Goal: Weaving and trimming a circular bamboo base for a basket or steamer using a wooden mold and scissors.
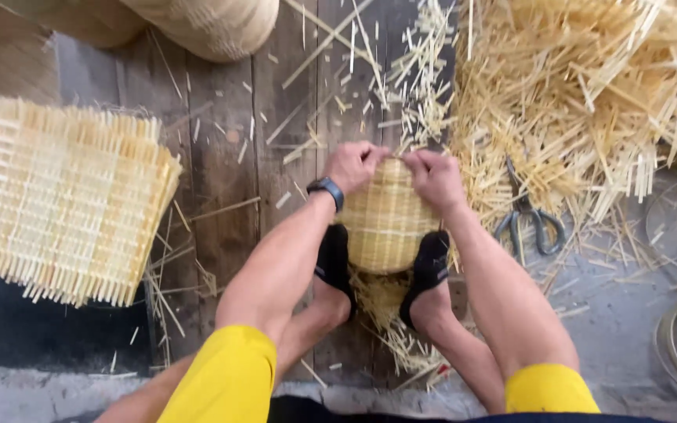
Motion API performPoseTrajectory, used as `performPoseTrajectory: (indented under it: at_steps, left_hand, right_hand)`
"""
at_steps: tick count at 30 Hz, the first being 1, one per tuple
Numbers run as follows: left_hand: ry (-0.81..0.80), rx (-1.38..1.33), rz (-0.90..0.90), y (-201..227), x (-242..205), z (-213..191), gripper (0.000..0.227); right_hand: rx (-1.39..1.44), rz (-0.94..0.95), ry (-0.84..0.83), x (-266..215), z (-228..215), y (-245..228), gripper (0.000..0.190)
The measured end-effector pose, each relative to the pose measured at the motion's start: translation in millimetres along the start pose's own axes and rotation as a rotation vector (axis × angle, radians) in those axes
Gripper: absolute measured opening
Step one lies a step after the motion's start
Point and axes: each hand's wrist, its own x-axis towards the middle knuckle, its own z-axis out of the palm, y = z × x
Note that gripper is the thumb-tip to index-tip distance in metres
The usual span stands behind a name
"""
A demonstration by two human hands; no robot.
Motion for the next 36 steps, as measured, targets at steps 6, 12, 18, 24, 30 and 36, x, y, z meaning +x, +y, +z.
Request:
performPoseTrajectory:
  at_steps: [6, 12, 18, 24, 30, 36]
  left_hand:
    - [-0.091, 0.027, -0.18, -53, 3, 23, 0.036]
    - [-0.189, -0.163, 0.169, 3, -3, -22, 0.057]
    - [0.13, 0.391, 0.574, 136, -91, -54, 0.039]
    - [0.028, 0.823, 0.691, 0, -148, 50, 0.061]
    - [-0.085, 0.752, 0.677, 52, -139, 26, 0.09]
    - [-0.046, 0.774, 0.41, 39, -68, 44, 0.141]
  right_hand:
    - [0.126, 0.122, -0.06, -8, -8, 1, 0.027]
    - [-0.096, -0.254, 0.069, -41, -156, 26, 0.041]
    - [-0.822, 0.367, -0.194, -170, -258, -31, 0.031]
    - [-0.671, 0.289, -0.262, -162, -184, 137, 0.035]
    - [-0.621, 0.084, 0.289, -146, -102, 237, 0.066]
    - [-0.417, 0.45, 0.166, -136, -106, 244, 0.064]
